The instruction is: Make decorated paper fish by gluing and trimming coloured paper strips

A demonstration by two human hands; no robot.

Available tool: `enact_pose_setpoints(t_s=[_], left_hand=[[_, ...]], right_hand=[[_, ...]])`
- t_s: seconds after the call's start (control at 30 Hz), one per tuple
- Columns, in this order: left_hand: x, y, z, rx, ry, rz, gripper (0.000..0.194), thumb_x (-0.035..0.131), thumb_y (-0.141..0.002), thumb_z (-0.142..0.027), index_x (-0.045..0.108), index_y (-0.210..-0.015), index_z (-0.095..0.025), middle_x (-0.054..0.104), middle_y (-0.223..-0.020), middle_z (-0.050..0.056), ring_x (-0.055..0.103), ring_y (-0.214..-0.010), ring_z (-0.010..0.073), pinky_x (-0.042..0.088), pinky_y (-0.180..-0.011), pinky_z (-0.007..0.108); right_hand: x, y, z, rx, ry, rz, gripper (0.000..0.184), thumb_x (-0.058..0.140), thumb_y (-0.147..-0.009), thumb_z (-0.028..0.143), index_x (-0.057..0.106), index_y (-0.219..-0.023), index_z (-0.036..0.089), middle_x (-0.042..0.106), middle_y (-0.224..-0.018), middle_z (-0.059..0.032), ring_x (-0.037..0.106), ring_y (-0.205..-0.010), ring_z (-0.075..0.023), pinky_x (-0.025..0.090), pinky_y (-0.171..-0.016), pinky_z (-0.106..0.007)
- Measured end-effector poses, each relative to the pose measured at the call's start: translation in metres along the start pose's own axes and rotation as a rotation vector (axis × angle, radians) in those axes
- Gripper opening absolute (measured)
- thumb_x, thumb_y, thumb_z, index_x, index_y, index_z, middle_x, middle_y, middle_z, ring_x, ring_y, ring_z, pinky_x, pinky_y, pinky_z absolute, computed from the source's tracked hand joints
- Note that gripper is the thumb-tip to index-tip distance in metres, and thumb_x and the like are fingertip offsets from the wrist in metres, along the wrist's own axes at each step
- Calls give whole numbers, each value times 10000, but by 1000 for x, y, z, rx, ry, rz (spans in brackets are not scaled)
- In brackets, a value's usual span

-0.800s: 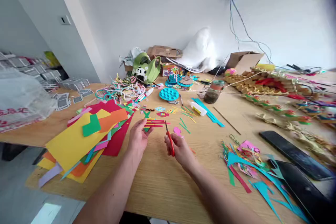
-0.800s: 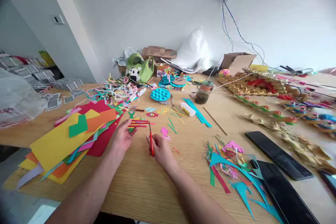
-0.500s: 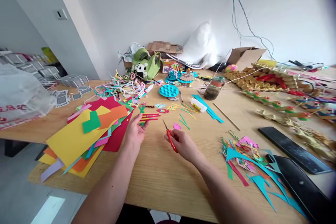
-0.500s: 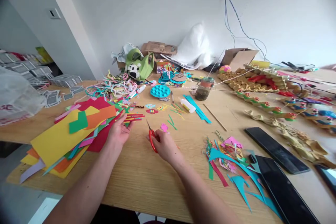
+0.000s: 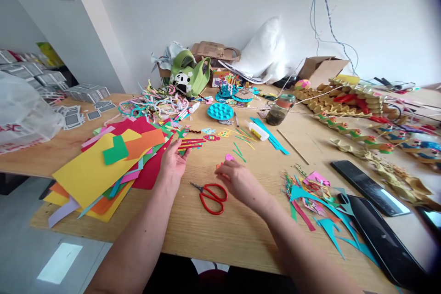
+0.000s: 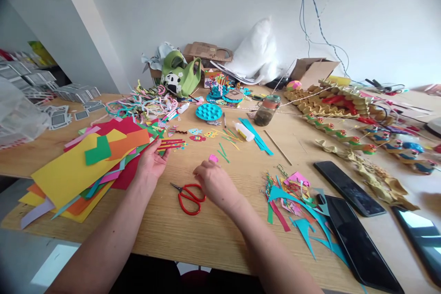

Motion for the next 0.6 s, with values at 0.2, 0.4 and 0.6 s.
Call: enact_pose_setpoints(t_s=[0.2,0.4,0.6], left_hand=[[2,3,2,-43,-1,48,128,665,-710,-36,634,-700,-160,658,-718,-25,638,-654,85,537,-601,198],[2,3,3,-58,10,63,120,674,-703,-39,645,-710,-155,667,-733,-15,636,-652,88,535,-581,199],[4,5,3,-67,5,57,124,699,-677,-44,647,-686,-156,663,-712,-17,636,-652,91,530,-583,197]], right_hand=[[-10,-26,-37,-132,304,118,187,495,-893,118,678,-910,158,640,-890,-94,540,-877,-196,386,-746,-279],[1,-37,-44,-400,487,156,213,447,-923,147,659,-895,143,622,-904,-101,500,-889,-206,353,-752,-314],[12,-43,-46,-645,585,162,258,420,-927,128,635,-785,126,607,-838,-102,472,-831,-202,306,-675,-324]])
Point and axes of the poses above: each hand's wrist, its own y-axis away from the middle knuckle, its own x-axis out of the palm, z = x × y, the point moved 3 cm from there along -y, towards the middle knuckle
